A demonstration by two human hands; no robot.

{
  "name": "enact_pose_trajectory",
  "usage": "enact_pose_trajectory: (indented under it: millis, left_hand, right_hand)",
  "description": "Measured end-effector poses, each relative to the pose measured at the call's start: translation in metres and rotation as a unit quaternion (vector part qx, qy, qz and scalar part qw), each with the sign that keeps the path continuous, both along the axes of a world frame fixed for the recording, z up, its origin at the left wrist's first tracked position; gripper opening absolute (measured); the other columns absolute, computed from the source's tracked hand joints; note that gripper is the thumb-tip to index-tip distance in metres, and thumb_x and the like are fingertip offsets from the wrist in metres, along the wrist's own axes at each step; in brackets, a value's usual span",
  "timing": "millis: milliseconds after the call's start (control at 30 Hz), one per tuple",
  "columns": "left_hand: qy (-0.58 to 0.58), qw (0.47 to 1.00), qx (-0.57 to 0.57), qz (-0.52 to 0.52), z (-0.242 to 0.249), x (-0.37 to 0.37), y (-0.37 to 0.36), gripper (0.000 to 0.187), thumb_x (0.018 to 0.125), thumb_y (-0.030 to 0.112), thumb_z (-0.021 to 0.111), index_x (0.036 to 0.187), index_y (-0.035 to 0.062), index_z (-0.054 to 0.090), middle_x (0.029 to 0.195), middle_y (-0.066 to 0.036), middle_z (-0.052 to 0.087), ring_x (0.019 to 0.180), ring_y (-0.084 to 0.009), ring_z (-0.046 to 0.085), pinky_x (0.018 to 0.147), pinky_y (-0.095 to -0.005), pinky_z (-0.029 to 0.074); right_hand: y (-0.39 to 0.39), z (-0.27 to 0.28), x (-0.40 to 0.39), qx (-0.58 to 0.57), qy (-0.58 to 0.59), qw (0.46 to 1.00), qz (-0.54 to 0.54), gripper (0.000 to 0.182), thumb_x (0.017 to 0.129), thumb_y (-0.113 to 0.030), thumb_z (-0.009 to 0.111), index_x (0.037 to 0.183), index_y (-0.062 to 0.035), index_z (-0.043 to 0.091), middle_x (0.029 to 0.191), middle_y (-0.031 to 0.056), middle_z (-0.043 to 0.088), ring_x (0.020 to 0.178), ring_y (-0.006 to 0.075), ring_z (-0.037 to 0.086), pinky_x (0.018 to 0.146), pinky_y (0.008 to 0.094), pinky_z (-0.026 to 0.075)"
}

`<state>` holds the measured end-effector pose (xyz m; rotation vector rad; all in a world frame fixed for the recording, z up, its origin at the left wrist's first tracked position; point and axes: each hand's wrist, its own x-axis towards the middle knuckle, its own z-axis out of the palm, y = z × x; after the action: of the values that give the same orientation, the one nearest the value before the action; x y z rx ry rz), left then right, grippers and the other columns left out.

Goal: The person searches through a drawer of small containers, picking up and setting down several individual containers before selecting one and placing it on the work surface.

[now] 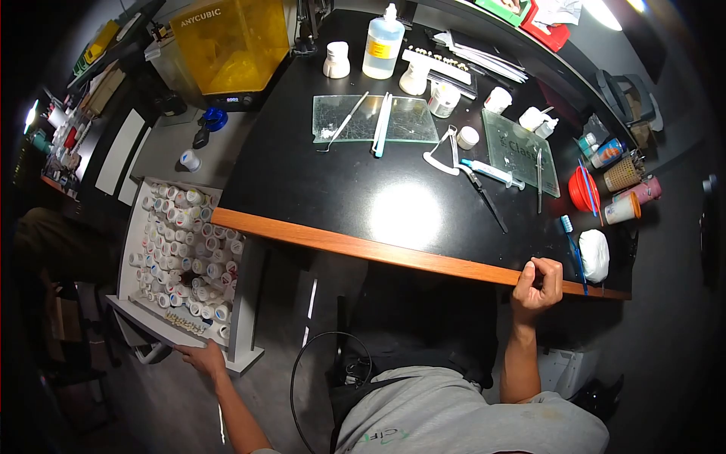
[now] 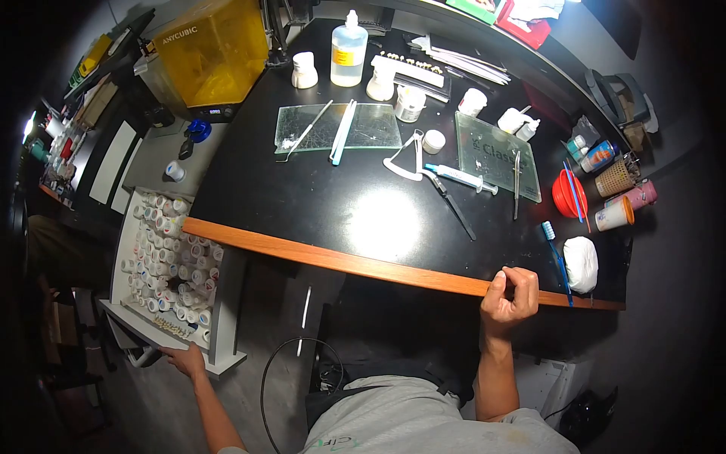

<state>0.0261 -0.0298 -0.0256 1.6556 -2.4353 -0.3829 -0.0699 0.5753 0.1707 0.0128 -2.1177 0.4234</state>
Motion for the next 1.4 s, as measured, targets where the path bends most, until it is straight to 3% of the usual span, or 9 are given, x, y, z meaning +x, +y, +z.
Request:
enact_pose_trajectory:
  millis: [433,1400]
  left_hand:
    - [0.018,1.000,-0.017,0.002,-0.013,0.002,-0.007,0.101,0.073,0.015,0.066,0.153,-0.0058,0.008,0.129,-0.035,0.043,0.116,-0.0482,0.051,0.100,-0.0490,0.047]
    - [0.006,1.000,-0.016,0.007,-0.015,0.002,-0.010,0.107,0.072,0.022,0.069,0.155,-0.0025,0.005,0.130,-0.035,0.043,0.117,-0.0475,0.050,0.098,-0.0513,0.047]
  right_hand:
    - [0.002,0.001,0.002,-0.002,-0.015,1.000,0.011,0.004,0.079,0.000,0.062,0.083,-0.0002,0.062,0.076,0.0109,0.058,0.067,0.0228,0.056,0.057,0.0326,0.044]
    - [0.003,0.000,0.002,0.005,-0.001,1.000,0.009,0.004,0.077,-0.001,0.061,0.082,-0.0008,0.061,0.075,0.0110,0.060,0.067,0.0261,0.057,0.061,0.0357,0.045]
